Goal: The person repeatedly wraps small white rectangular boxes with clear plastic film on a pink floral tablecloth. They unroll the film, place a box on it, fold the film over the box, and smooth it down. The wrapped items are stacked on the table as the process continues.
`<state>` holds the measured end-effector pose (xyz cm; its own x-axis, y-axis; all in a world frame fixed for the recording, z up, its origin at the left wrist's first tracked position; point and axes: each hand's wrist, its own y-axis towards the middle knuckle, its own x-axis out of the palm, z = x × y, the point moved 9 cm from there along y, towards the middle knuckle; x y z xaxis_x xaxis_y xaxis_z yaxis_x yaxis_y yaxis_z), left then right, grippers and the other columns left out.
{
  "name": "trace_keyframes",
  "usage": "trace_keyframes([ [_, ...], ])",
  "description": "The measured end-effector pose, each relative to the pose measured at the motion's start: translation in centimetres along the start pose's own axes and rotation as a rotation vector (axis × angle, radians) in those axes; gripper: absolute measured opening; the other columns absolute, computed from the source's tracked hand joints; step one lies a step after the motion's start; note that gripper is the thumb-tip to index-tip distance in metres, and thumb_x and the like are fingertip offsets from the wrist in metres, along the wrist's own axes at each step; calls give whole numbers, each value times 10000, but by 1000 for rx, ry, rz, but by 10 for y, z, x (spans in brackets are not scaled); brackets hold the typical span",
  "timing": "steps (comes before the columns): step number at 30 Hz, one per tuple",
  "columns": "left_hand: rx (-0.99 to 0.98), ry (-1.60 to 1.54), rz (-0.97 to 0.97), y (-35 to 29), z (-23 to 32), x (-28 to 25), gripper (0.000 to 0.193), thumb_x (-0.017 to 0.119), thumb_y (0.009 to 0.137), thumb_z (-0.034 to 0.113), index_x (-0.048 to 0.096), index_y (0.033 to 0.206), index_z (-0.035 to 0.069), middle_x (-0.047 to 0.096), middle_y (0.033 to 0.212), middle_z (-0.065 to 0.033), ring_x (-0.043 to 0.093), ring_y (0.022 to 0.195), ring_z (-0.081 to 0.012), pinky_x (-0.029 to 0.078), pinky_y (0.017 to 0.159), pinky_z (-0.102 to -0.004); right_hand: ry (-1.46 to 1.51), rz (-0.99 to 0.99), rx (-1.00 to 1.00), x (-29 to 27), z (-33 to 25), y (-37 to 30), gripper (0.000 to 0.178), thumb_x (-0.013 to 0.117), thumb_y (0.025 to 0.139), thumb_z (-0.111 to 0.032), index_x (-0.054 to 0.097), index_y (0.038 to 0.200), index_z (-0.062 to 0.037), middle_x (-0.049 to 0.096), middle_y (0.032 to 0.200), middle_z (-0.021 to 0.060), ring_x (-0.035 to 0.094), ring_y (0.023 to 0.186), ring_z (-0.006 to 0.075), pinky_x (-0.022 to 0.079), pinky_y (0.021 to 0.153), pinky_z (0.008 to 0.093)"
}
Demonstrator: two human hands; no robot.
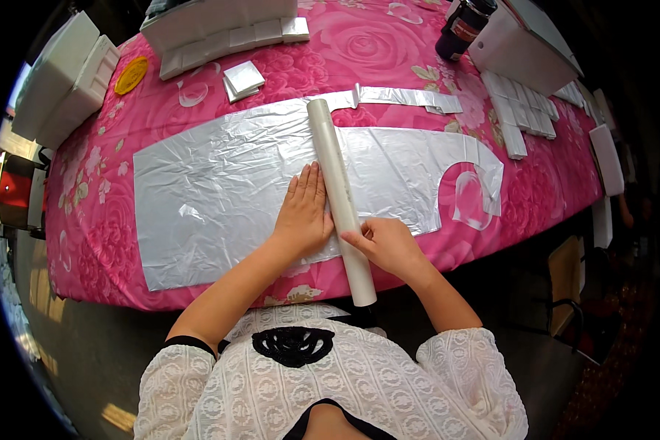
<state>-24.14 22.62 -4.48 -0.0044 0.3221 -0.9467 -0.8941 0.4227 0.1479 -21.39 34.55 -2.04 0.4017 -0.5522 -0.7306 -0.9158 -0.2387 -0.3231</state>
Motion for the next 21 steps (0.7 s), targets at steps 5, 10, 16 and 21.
trace_keyframes([
  [5, 2, -10, -16, 2, -3, 5, 664, 386, 799, 252, 220, 1340, -95, 182, 1415, -264, 146, 1340, -357, 115, 1087, -447, 169, 52, 37, -22, -19, 110, 600, 524, 798, -519, 636, 739, 68, 620, 650, 172, 615, 593, 275, 481, 590, 357],
  [10, 4, -48, 0, 2, -2, 0, 672, 398, 788, 234, 209, 1346, -88, 172, 1415, -270, 146, 1337, -368, 119, 1085, -456, 1012, 5, 182, -7, -12, 192, 483, 547, 843, -394, 537, 1038, 48, 572, 951, 151, 558, 873, 228, 477, 709, 320],
  [16, -26, -55, -22, 0, -3, 1, 695, 403, 769, 224, 192, 1348, -98, 161, 1425, -255, 137, 1344, -350, 104, 1095, -433, 1935, 399, -53, -73, 47, 225, 230, 536, 849, -226, 507, 1022, -79, 577, 996, 42, 542, 938, 190, 407, 855, 362],
  [21, -34, -71, -25, 0, -2, 2, 696, 398, 780, 233, 181, 1349, -104, 161, 1426, -252, 127, 1349, -340, 91, 1098, -426, 1957, 694, -248, -193, 110, 198, 250, 457, 876, -211, 456, 1066, -49, 555, 1055, 111, 550, 933, 222, 445, 810, 400],
])
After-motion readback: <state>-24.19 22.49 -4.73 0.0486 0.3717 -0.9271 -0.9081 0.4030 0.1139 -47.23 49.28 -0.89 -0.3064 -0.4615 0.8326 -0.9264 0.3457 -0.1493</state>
